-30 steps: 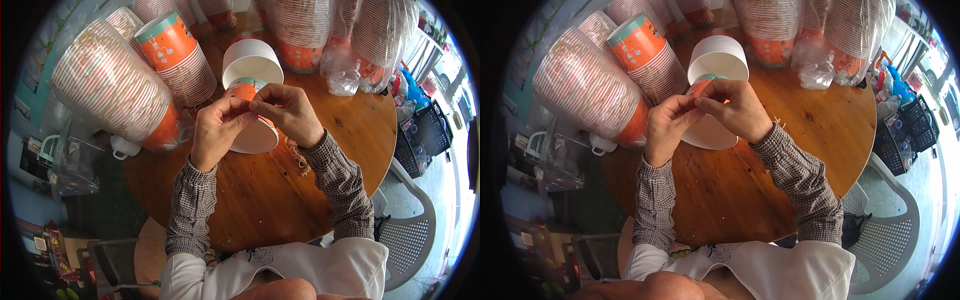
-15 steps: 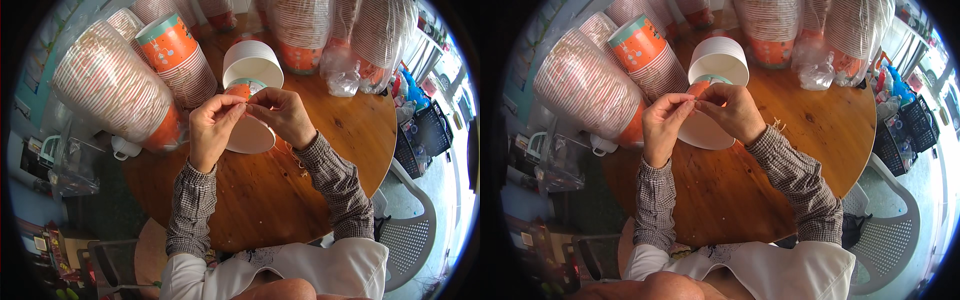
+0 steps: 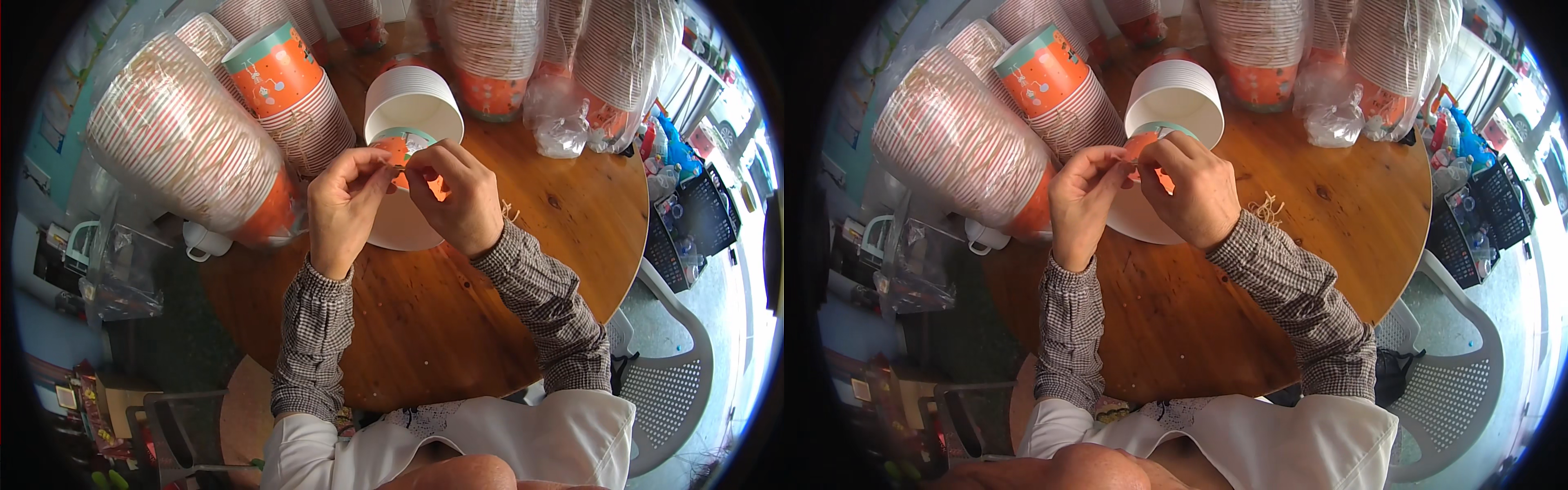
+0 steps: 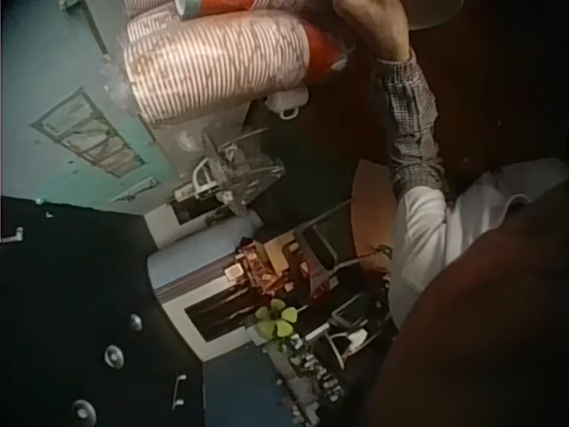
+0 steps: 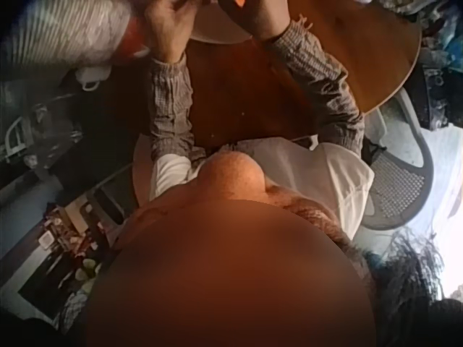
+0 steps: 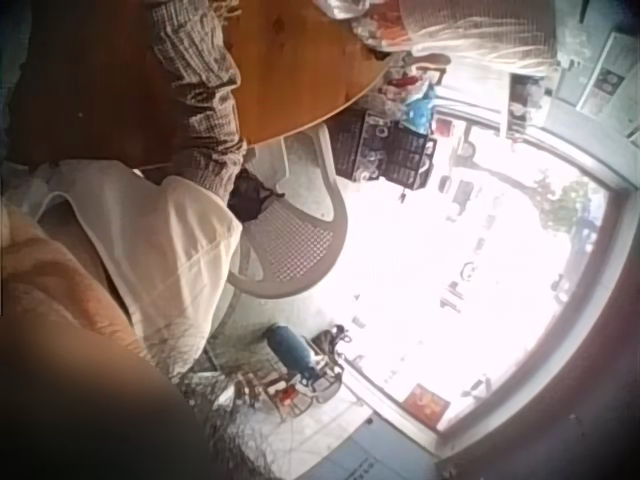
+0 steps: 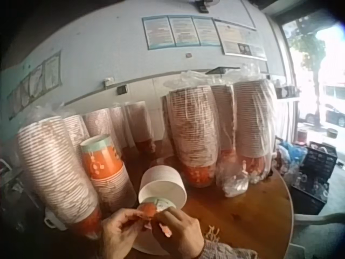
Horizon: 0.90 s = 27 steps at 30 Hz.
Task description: The recorder is tying elastic strings through pre-punched holes in paper buckets for packaging.
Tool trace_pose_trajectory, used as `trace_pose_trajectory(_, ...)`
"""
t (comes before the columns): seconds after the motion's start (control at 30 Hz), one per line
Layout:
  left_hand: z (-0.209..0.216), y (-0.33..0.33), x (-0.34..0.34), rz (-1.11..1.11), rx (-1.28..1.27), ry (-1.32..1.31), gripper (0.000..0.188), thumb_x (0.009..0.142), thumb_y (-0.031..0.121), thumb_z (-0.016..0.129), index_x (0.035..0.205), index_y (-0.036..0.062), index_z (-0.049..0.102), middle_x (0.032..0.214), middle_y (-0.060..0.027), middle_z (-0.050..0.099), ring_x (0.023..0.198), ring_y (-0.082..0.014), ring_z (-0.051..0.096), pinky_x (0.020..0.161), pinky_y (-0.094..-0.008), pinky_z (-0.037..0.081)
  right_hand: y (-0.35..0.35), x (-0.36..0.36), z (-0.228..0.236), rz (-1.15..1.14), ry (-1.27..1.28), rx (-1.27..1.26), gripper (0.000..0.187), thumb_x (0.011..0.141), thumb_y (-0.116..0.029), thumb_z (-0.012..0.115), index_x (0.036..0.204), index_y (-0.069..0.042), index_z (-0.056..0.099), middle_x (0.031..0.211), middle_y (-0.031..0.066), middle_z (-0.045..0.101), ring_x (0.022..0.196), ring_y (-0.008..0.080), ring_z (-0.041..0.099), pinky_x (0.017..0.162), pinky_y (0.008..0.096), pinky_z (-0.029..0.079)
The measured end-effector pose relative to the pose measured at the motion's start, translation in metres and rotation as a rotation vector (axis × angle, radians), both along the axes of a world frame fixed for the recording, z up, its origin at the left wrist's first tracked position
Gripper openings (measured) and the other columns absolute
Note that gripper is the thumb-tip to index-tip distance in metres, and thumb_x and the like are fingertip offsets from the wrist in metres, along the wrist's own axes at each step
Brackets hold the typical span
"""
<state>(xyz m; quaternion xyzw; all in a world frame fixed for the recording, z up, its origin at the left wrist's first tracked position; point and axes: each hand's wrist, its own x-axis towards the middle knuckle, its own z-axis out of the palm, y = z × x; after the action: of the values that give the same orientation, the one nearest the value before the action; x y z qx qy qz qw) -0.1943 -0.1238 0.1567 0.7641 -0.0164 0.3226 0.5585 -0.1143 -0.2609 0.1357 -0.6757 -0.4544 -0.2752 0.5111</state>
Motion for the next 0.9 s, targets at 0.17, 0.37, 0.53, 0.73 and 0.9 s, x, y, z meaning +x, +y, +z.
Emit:
trace_pose_trajectory(0.17, 0.000, 0.002, -0.002, -0.012, -0.049, -0.004, 0.012, 0.086, 0.000, 0.066, 0.099, -0.0025, 0.065, 0.085, -0.0050, 0.068, 0.072, -0.0079, 0.064, 0.066, -0.0209, 0.052, -0.002, -0.004, 0.006, 0.090, 0.141, 0.019, 0.014, 0.075, -0.003, 0.067, 0.087, -0.006, 0.060, 0.082, 0.0056, 0.060, 0.067, 0.0224, 0.064, 0.059, 0.0323, 0.053)
trace_pose_trajectory(0.37, -0.001, -0.006, -0.003, 0.068, 0.075, 0.015, 0.014, 0.086, -0.001, 0.065, 0.100, -0.0030, 0.065, 0.085, -0.0050, 0.068, 0.071, -0.0082, 0.063, 0.066, -0.0214, 0.052, -0.005, -0.003, 0.008, 0.113, 0.176, 0.023, 0.012, 0.079, 0.000, 0.066, 0.089, -0.001, 0.061, 0.080, 0.0067, 0.061, 0.066, 0.0152, 0.060, 0.058, 0.0263, 0.048)
trace_pose_trajectory(0.53, 0.002, 0.001, -0.005, 0.040, 0.145, 0.027, 0.014, 0.088, 0.003, 0.065, 0.100, -0.0042, 0.065, 0.086, -0.0047, 0.068, 0.076, -0.0082, 0.062, 0.068, -0.0217, 0.052, -0.004, -0.003, 0.012, 0.108, 0.156, 0.017, 0.011, 0.080, 0.001, 0.066, 0.090, -0.001, 0.062, 0.081, 0.0067, 0.061, 0.068, 0.0155, 0.062, 0.059, 0.0261, 0.049)
trace_pose_trajectory(0.73, 0.004, 0.009, -0.006, -0.229, -0.274, 0.167, 0.019, 0.093, 0.014, 0.061, 0.098, -0.0035, 0.066, 0.081, -0.0015, 0.064, 0.078, -0.0075, 0.058, 0.072, -0.0208, 0.047, -0.004, 0.000, 0.010, 0.267, 0.224, -0.012, 0.010, 0.084, 0.000, 0.065, 0.094, -0.001, 0.062, 0.087, 0.0066, 0.064, 0.075, 0.0135, 0.063, 0.063, 0.0258, 0.050)
trace_pose_trajectory(0.9, 0.004, 0.009, -0.006, -0.294, -0.432, 0.184, 0.021, 0.094, 0.017, 0.060, 0.099, -0.0022, 0.066, 0.082, -0.0007, 0.064, 0.074, -0.0066, 0.054, 0.071, -0.0214, 0.043, -0.003, 0.003, 0.004, 0.381, 0.441, 0.014, 0.012, 0.085, -0.004, 0.063, 0.096, -0.004, 0.063, 0.092, 0.0053, 0.067, 0.079, 0.0154, 0.066, 0.067, 0.0283, 0.052)
